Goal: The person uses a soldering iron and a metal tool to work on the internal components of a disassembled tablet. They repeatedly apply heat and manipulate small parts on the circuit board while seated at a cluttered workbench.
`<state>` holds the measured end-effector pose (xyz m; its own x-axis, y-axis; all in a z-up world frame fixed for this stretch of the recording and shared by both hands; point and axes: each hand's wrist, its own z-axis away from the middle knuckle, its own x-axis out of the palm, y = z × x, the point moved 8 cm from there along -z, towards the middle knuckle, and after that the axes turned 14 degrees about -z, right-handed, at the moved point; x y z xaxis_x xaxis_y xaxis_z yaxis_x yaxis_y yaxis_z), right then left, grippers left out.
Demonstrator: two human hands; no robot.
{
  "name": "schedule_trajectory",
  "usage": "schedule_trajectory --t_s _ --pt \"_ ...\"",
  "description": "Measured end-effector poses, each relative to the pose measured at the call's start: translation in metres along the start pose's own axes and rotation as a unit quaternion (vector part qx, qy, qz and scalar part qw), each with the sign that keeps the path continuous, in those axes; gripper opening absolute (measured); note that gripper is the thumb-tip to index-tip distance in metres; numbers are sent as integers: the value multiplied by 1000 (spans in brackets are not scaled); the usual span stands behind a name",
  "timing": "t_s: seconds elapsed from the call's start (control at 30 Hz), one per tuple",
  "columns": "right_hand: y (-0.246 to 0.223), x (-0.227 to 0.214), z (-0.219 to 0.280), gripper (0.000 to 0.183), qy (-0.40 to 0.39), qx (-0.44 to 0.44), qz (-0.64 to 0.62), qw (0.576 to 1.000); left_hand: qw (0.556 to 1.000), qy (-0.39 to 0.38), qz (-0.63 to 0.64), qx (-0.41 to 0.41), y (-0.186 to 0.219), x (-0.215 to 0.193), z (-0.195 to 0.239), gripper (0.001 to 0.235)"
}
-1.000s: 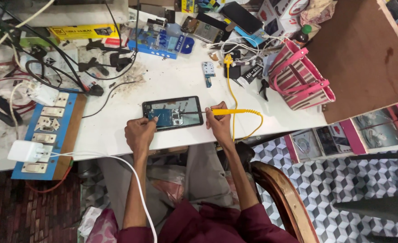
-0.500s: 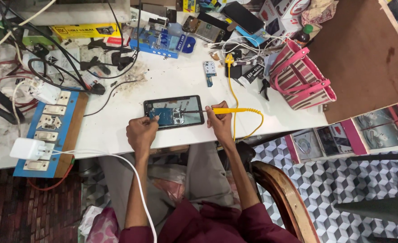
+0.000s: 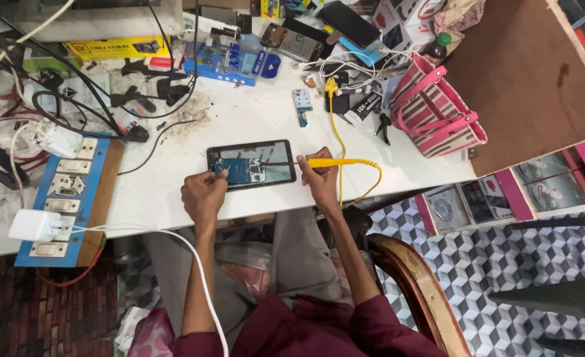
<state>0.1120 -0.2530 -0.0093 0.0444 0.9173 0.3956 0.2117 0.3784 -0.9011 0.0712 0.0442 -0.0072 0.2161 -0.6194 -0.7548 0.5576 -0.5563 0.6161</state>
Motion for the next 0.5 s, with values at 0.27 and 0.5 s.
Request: schedule_trajectory --t_s 0.27,0.5 --pt "3 -3 0 23 0 2 13 1000 1000 -6 22 1 -7 1 9 31" --pt "6 -2 -3 23 -5 3 4 1000 1000 6 9 -2 -5 1 10 31"
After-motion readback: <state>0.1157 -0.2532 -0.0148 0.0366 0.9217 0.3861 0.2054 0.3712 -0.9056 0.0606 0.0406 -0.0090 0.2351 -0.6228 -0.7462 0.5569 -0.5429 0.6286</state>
